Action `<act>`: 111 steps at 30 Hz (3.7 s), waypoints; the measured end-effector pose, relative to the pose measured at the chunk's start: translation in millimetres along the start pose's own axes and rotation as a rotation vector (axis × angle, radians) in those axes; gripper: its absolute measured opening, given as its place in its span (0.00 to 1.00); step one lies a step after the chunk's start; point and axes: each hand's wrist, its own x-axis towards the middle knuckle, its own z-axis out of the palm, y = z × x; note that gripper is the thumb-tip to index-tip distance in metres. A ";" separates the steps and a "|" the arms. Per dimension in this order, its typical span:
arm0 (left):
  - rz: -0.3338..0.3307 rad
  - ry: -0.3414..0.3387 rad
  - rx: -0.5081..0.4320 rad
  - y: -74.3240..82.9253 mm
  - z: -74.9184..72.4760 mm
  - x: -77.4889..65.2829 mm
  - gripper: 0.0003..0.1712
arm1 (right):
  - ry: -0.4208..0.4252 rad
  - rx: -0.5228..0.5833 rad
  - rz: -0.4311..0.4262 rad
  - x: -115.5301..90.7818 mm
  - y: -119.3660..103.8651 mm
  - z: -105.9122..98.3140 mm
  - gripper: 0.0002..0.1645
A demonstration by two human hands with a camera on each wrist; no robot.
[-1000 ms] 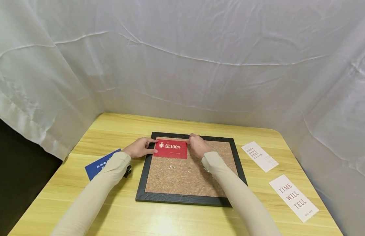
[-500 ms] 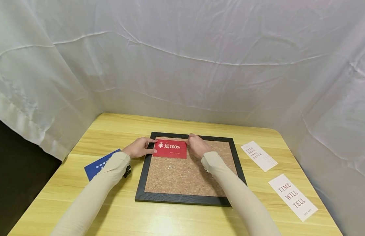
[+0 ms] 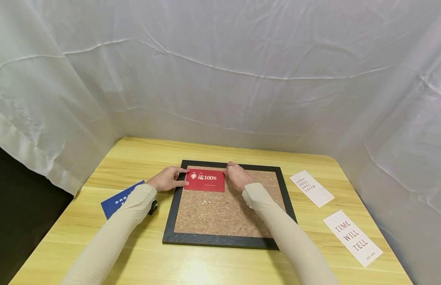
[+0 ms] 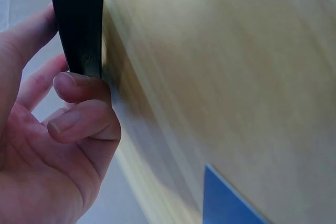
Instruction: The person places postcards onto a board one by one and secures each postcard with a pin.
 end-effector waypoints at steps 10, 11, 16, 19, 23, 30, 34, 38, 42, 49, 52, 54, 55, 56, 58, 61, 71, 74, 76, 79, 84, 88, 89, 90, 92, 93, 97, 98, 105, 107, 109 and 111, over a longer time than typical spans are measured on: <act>0.003 0.004 0.013 -1.0 0.0 0.9 0.36 | -0.016 -0.022 0.000 1.1 -0.7 -1.4 0.12; 0.004 0.003 0.015 -1.1 0.0 1.0 0.36 | -0.022 -0.024 0.002 1.1 -0.9 -1.7 0.12; 0.003 -0.001 0.011 -0.3 -0.2 -0.3 0.35 | -0.037 -0.062 -0.021 2.1 -3.8 -2.7 0.13; 0.002 0.003 0.011 0.3 -0.6 -1.8 0.35 | -0.041 -0.100 -0.020 3.6 -8.2 -1.4 0.11; 0.005 0.003 0.013 0.1 0.0 -0.6 0.36 | -0.050 -0.105 0.019 4.5 -11.6 0.8 0.08; 0.001 -0.002 0.012 -1.0 0.5 1.4 0.36 | -0.015 0.124 0.057 -0.8 -3.3 -1.7 0.10; 0.005 -0.007 0.008 -1.2 1.0 3.5 0.36 | 0.012 0.311 0.098 -3.9 5.3 -2.6 0.12; 0.011 0.002 0.012 -1.7 0.6 5.5 0.35 | 0.015 0.345 0.096 -2.6 9.8 -3.5 0.15; 0.008 0.006 0.019 -1.3 0.1 6.1 0.35 | 0.011 0.310 0.090 -1.1 9.0 -4.7 0.15; -0.005 0.008 0.017 -0.9 0.4 4.6 0.36 | -0.022 0.240 0.080 -1.5 3.8 -5.9 0.17; -0.004 0.011 0.014 -1.1 0.4 3.9 0.36 | -0.031 0.217 0.089 -1.5 2.6 -5.5 0.16; -0.003 0.011 0.011 -1.4 0.3 3.4 0.36 | -0.031 0.197 0.082 -1.2 1.7 -5.2 0.17; -0.002 0.011 0.010 -1.6 0.3 3.4 0.36 | -0.033 0.189 0.077 -1.1 1.3 -5.1 0.17; -0.002 0.010 0.009 -1.8 0.4 3.4 0.36 | -0.033 0.181 0.074 -1.0 0.9 -4.9 0.17; 0.000 0.010 0.006 -2.3 0.4 3.2 0.36 | -0.031 0.175 0.067 -1.0 0.1 -4.4 0.15; 0.000 0.006 0.004 -2.7 0.9 3.0 0.35 | -0.027 0.183 0.079 -1.7 -0.1 -2.1 0.14; 0.012 0.005 0.006 -2.7 1.5 3.0 0.36 | -0.035 0.426 0.185 -12.2 9.2 -2.2 0.21; 0.010 0.001 0.003 -2.4 2.8 4.2 0.36 | -0.032 0.503 0.219 -19.4 13.4 -9.0 0.21; 0.005 0.001 -0.001 -2.2 3.4 4.4 0.36 | -0.041 0.534 0.218 -25.2 15.7 -14.3 0.22; 0.002 0.000 -0.006 -2.1 3.9 4.5 0.36 | -0.031 0.580 0.214 -36.4 20.1 -21.1 0.22; 0.007 0.007 0.006 -0.2 5.3 5.9 0.36 | 0.005 0.594 0.287 -60.9 32.1 -36.0 0.21; 0.009 0.006 0.008 1.6 6.0 7.2 0.36 | 0.020 0.573 0.341 -81.1 47.2 -44.7 0.22; 0.011 0.005 0.007 1.6 5.8 7.2 0.36 | 0.024 0.567 0.347 -85.9 50.7 -45.6 0.22; 0.013 0.004 0.006 1.4 5.6 7.4 0.36 | 0.030 0.562 0.350 -90.3 54.4 -45.7 0.22; 0.016 0.003 0.008 1.3 5.4 8.0 0.36 | 0.044 0.552 0.357 -98.7 61.0 -45.6 0.22; 0.017 0.003 0.008 1.3 5.4 8.3 0.35 | 0.052 0.546 0.359 -102.9 63.7 -45.7 0.22; 0.020 0.001 0.007 0.9 6.0 9.6 0.35 | 0.077 0.526 0.385 -118.8 73.5 -46.3 0.23; 0.021 0.000 0.005 0.9 6.2 9.7 0.35 | 0.081 0.523 0.399 -122.7 75.2 -46.6 0.24; 0.021 -0.002 -0.006 2.1 4.6 8.0 0.35 | 0.099 0.515 0.496 -148.2 87.4 -46.1 0.25; 0.021 0.001 -0.008 2.0 3.5 6.9 0.35 | 0.099 0.519 0.511 -153.7 91.3 -44.2 0.26; 0.019 0.005 -0.007 1.5 2.6 6.1 0.35 | 0.096 0.523 0.527 -159.0 95.4 -41.1 0.26; 0.019 0.003 -0.001 0.7 2.2 5.8 0.35 | 0.092 0.522 0.543 -164.6 97.8 -38.1 0.27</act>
